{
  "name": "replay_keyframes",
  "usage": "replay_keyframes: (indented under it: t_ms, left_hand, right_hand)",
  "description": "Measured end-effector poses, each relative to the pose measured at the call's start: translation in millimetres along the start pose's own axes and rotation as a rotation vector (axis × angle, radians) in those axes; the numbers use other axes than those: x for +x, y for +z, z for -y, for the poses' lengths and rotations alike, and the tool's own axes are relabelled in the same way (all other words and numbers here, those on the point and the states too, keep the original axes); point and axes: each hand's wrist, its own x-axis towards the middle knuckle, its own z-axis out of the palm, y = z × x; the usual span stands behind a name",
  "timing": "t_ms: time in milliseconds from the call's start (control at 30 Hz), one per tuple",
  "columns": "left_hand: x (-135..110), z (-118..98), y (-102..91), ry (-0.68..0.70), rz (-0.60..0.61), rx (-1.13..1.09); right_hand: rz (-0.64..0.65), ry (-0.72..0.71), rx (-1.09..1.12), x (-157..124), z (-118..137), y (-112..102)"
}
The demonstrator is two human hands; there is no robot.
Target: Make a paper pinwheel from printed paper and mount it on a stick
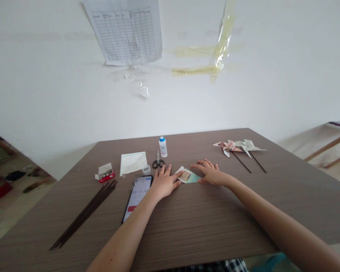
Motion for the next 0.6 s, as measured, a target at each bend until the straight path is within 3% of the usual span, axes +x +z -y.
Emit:
replay_keyframes:
  t_ms: [267,600]
  left_hand:
    - [4.9,7.3,6.8,0.044,-0.030,0.003]
    - [-2.1,-2.5,-2.2,-0.003,0.009,0.010]
  right_hand:
    - [0.024,-0.015,0.004,0.8,-7.8,-2.7]
    - [0.033,-0.038,0.021,-0.8,-11.8,-5.4]
